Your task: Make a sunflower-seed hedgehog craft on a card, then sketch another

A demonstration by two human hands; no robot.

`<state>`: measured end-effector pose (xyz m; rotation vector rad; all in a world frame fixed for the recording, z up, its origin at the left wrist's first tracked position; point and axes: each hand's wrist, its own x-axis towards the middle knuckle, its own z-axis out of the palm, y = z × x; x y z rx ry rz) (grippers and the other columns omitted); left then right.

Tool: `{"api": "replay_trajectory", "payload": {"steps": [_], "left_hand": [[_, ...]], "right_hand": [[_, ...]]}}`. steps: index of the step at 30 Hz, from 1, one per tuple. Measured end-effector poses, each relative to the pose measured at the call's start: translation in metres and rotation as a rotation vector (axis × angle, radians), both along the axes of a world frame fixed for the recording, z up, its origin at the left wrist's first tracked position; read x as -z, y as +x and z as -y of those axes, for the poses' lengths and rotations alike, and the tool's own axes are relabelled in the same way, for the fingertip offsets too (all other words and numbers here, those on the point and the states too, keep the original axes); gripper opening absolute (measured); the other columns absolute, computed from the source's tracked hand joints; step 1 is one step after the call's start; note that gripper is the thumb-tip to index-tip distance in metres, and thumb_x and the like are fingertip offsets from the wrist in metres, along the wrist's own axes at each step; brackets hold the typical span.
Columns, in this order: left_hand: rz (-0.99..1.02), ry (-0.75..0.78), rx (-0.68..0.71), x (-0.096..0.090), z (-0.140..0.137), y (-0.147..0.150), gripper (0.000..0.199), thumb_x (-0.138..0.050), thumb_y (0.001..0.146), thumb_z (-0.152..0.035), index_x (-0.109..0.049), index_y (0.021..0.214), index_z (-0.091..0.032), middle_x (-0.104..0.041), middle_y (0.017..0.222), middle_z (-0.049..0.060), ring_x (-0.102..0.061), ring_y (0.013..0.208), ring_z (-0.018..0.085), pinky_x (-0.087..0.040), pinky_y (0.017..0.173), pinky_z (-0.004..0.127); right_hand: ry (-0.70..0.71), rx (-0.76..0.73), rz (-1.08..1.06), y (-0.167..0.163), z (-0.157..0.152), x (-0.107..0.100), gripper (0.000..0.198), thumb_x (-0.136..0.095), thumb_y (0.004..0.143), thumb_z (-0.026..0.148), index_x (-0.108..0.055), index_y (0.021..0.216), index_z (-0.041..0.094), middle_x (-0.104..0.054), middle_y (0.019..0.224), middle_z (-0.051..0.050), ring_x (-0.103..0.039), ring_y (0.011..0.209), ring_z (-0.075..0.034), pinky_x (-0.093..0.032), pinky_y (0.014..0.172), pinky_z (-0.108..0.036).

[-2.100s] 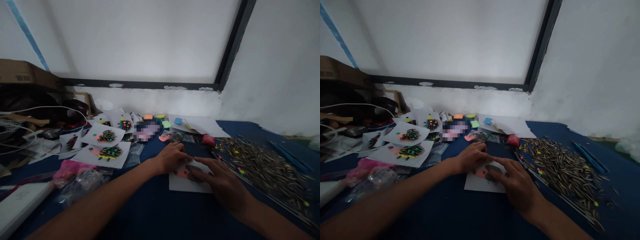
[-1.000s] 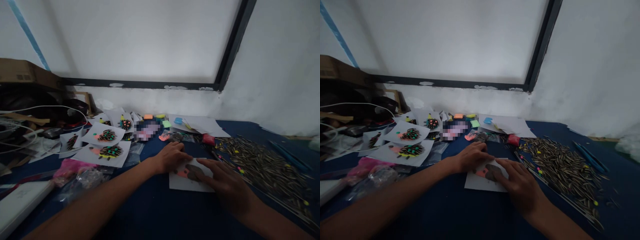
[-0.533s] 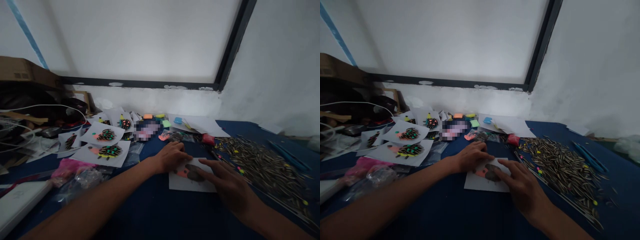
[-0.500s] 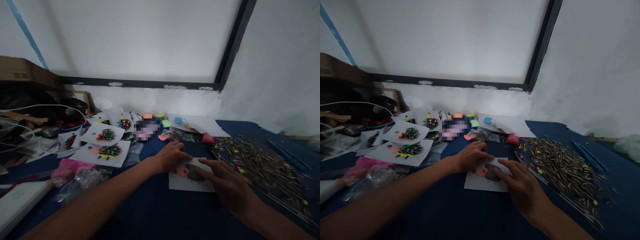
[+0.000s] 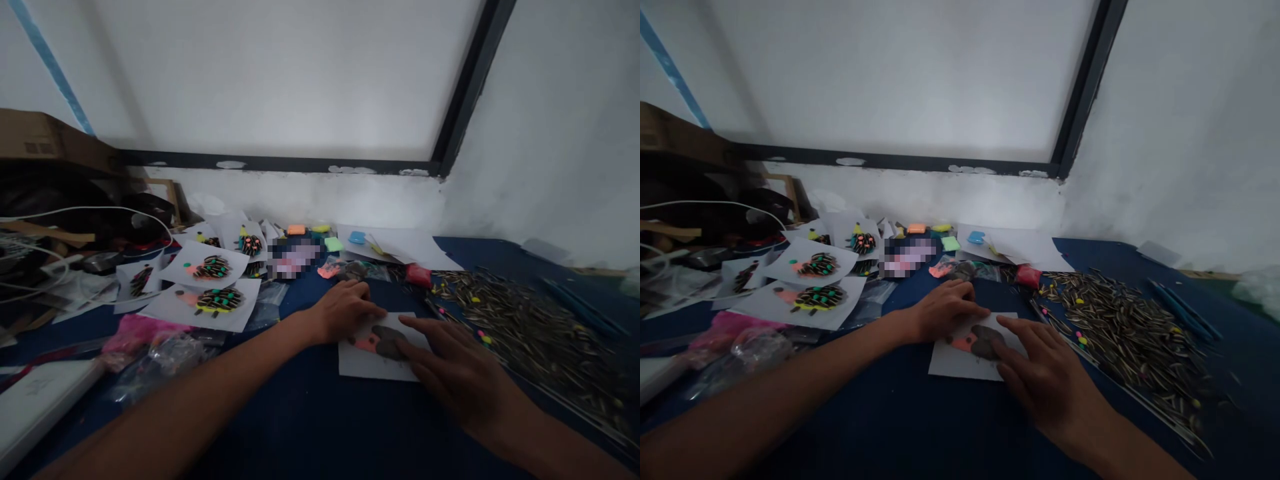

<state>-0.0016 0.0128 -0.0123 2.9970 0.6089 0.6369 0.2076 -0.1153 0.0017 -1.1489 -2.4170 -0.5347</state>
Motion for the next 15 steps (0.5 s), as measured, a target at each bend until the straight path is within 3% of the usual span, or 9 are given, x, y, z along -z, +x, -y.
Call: {"api": "replay_trajectory", "payload": {"steps": [7, 15], "left_hand": [[-0.02, 0.013, -0.002, -0.0003, -0.0005, -0.0005, 0.028, -0.048, 0.094, -0.022, -0.066, 0.114, -0.029, -0.055, 0.094, 0.005, -0.05, 0.086, 0.016, -0.04, 0.078, 0.03], [-0.041, -0.021, -0.002, -0.0087, 0.0046, -0.0016, 0.027, -0.05, 0.093, -0.022, -0.067, 0.114, -0.028, -0.054, 0.092, 0.005, -0.049, 0.087, 0.017, -0.038, 0.077, 0.029]], "right_hand": [[-0.023, 0.002, 0.019, 0.001, 0.0029, -0.0054, 0.029, -0.043, 0.094, 0.026, -0.067, 0.11, 0.027, -0.063, 0.122, -0.009, -0.061, 0.105, -0.024, -0.053, 0.082, -0.041], [-0.054, 0.055, 0.067, -0.0004, 0.0021, -0.0062, 0.039, -0.044, 0.093, 0.028, -0.054, 0.13, 0.032, -0.055, 0.133, -0.01, -0.055, 0.115, -0.028, -0.051, 0.086, -0.046]]}}
